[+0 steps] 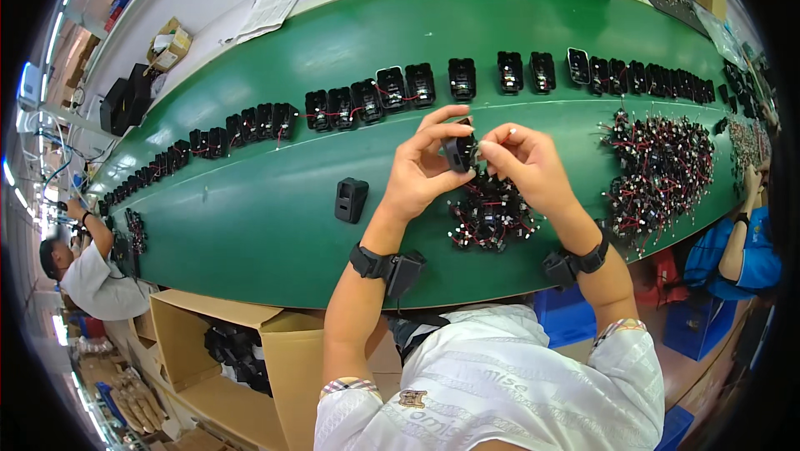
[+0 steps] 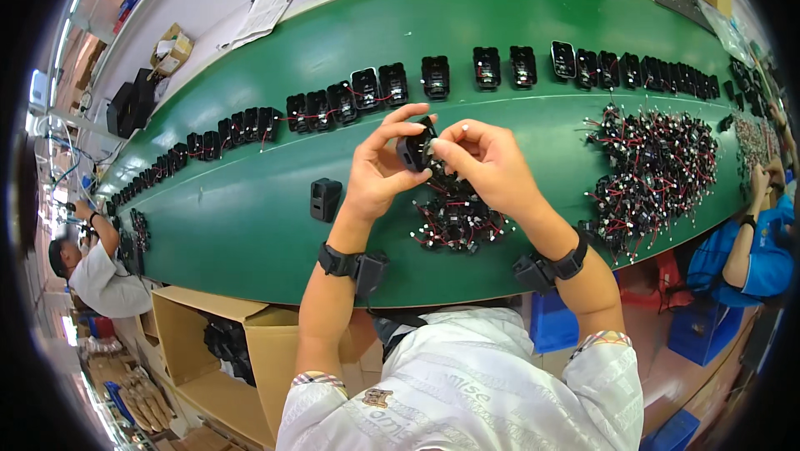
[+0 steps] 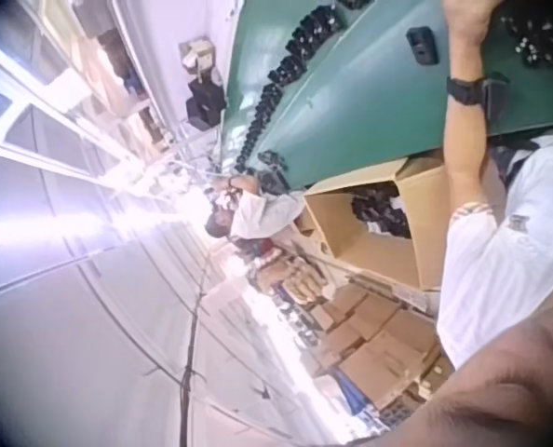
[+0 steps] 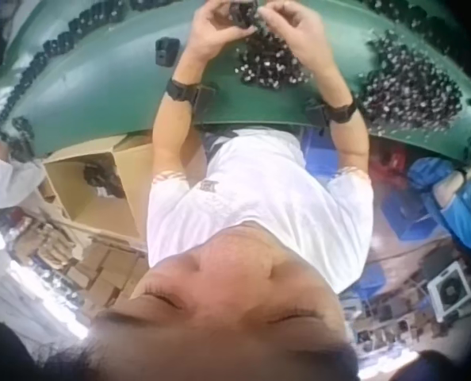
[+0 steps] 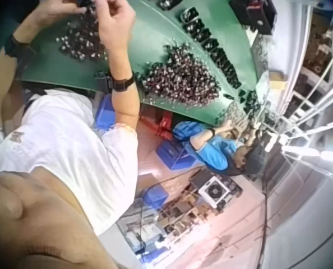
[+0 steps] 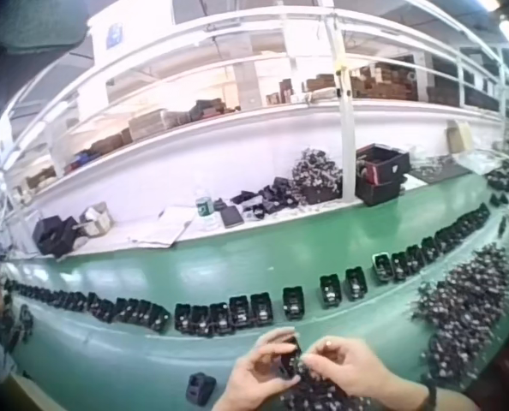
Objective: Assembling small electronic components into plastic housings on a factory production line.
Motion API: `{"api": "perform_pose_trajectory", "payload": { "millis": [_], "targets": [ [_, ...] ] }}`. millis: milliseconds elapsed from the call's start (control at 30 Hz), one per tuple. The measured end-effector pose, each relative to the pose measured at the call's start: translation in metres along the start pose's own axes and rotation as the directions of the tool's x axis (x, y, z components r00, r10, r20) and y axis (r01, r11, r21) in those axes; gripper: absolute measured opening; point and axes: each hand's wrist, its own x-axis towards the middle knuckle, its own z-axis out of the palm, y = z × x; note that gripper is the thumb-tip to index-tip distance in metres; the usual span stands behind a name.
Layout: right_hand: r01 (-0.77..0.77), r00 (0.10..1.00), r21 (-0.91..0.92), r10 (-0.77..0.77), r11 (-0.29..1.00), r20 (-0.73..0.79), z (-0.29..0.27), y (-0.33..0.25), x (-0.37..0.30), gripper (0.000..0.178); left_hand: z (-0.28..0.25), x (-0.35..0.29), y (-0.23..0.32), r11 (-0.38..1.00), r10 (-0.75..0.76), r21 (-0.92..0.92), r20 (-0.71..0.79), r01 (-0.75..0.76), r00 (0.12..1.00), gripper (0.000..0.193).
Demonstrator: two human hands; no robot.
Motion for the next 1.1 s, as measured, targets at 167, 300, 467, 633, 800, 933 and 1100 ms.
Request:
{"api": "perform_pose_trajectory", "payload": {
  "millis": [167,300,467,633,800,933,1100],
  "targets": [
    [0.046,0.999,-0.106,-0.045,0.993,0.019,0.001,0.009,-0.002,0.013,0.003,0.001,-0.009,0.999,0.005,-0.040,0.026,-0.004,1.000,0.043],
    [0.223,0.969,-0.471,-0.248,0.853,0.010,0.000,-0.003,-0.002,0.014,0.006,0.002,-0.011,0.999,-0.002,0.041,0.005,0.001,1.000,0.045],
    [0.225,0.973,-0.436,-0.227,0.871,0.048,-0.003,-0.003,-0.001,0.016,0.006,0.001,-0.012,0.995,0.005,0.100,0.020,-0.007,1.000,0.045],
    [0.063,0.995,-0.255,-0.041,0.965,0.090,-0.014,0.001,0.000,0.016,0.010,0.001,-0.013,0.998,-0.029,0.063,0.020,0.028,0.999,0.048],
    [-0.115,0.971,-0.044,0.121,0.992,0.205,-0.020,-0.002,0.006,0.016,0.014,-0.001,-0.011,1.000,-0.021,0.008,0.043,0.021,0.999,0.046],
    [-0.070,0.982,-0.127,0.090,0.989,0.164,-0.021,0.006,0.007,0.017,0.011,-0.002,-0.016,1.000,-0.017,0.020,0.036,0.016,0.999,0.047],
    [-0.014,0.998,0.018,0.013,1.000,0.055,-0.007,0.012,0.005,0.018,0.014,-0.001,-0.019,0.998,-0.002,0.055,0.022,0.001,1.000,0.050]
  ]
}}
